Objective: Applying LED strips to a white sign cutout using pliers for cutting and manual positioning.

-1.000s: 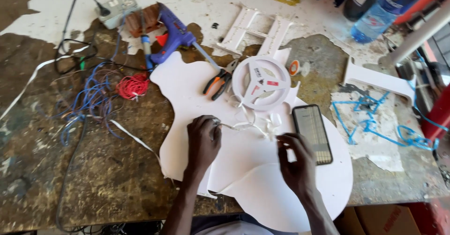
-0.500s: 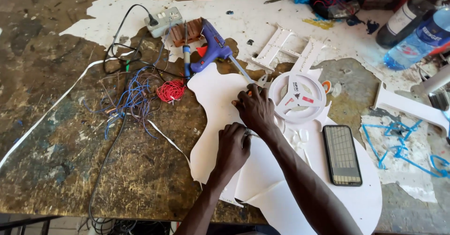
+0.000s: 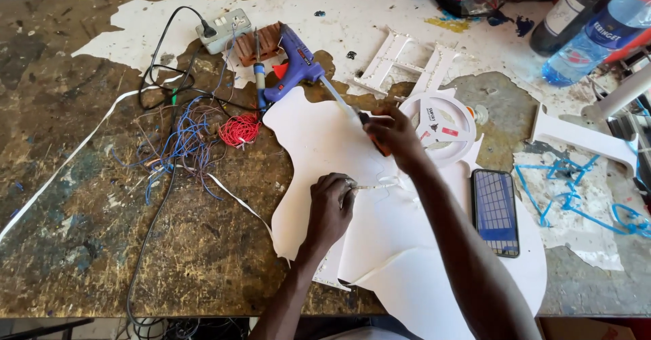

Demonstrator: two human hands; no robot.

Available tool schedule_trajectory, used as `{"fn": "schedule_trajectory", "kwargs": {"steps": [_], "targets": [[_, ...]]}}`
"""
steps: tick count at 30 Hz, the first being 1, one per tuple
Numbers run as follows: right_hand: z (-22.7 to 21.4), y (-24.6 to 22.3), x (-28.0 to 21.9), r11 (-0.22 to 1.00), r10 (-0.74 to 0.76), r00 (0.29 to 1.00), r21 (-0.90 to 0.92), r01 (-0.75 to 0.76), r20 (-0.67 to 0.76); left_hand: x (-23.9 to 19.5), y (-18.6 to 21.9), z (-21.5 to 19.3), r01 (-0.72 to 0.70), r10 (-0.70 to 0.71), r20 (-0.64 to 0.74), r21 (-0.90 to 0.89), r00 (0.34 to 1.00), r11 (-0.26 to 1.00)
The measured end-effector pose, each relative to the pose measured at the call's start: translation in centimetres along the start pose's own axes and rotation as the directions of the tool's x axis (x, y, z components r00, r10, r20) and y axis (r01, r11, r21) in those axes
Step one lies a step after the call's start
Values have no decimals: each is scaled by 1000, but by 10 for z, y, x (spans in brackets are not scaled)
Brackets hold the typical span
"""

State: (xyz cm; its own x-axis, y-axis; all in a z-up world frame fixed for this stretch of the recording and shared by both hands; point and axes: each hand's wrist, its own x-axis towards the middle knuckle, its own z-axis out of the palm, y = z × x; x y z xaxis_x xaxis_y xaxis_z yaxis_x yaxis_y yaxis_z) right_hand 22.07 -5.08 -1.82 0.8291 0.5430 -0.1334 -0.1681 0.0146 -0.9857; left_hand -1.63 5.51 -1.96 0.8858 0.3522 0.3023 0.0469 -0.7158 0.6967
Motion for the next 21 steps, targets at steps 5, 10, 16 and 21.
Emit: {"fn": "schedule_trajectory", "kwargs": {"steps": [5,10,16,21], "targets": [[9,-98,-97,866,-19,996,500,-24,82,0,16,-1,64,-63,-24,29,998,998],[-5,-66,-154,815,-132,966,579,-22,223,1,22,19,111,-104,-155,34,982,993],[-17,-53,-191,979,200,954,-7,-203,224,3,24,24,140,-137,-192,3,972,990],[-32,-34,-179,927,283,886,-343,-154,368,3,26,20,137,-139,-175,-25,975,990]]}}
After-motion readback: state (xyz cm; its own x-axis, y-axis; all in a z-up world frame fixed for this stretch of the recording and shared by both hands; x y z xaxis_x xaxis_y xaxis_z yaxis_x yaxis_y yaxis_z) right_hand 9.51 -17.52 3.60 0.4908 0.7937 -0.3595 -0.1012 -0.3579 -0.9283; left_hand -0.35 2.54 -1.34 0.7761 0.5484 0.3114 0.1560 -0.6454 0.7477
